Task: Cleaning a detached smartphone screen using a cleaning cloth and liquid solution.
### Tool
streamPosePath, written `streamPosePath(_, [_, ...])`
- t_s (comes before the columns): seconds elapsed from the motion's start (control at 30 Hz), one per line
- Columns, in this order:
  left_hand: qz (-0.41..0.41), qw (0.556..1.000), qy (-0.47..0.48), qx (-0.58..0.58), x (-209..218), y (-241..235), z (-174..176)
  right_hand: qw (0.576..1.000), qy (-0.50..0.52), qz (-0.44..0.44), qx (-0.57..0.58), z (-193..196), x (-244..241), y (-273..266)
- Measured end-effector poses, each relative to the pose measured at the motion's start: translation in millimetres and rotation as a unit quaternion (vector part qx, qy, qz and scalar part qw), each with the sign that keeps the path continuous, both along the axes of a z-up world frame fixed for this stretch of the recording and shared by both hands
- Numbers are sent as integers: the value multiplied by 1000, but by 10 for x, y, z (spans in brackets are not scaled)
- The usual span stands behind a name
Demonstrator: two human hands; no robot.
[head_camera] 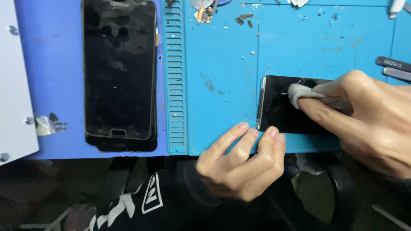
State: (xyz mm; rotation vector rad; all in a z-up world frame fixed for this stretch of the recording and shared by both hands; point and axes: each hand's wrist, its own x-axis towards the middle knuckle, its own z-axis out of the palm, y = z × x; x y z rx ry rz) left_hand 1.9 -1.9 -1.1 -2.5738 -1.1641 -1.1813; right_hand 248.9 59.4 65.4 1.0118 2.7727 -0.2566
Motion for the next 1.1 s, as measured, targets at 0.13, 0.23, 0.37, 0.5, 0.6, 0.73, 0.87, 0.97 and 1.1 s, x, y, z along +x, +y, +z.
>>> streamPosePath(0.13, [2, 1000, -9, 1, 23, 35, 31, 998, -41, -46, -4, 68, -83, -3])
streamPosePath(0.23, [1, 1000, -11, 3, 16, 41, 32, 1000, 0, -8, -18, -4, 75, -36])
streamPosePath(0.37, [9, 999, -36, -18, 61, 21, 19, 999, -7, -35, -14, 45, -102, -66])
streamPosePath(0.5, [21, 999, -24, -11, 53, 14, 10, 999, 22, -37, 0, 33, -157, -108])
streamPosePath(0.6, [26, 999, -34, -16, 79, 9, 25, 996, 2, -84, 25, 69, -253, -183])
streamPosePath(0.73, [24, 998, -38, -33, 67, 6, 30, 994, 29, -102, 14, 25, -208, -173])
streamPosePath(0.87, [35, 999, -26, -32, 77, -10, 31, 995, -2, -99, 6, 61, -308, -126])
streamPosePath(0.97, [34, 996, -45, -63, 64, -25, 21, 989, 19, -144, 19, 23, -279, -169])
streamPosePath(1.1, [33, 998, -31, -32, 80, -4, 9, 989, -14, -146, -22, 50, -229, -197])
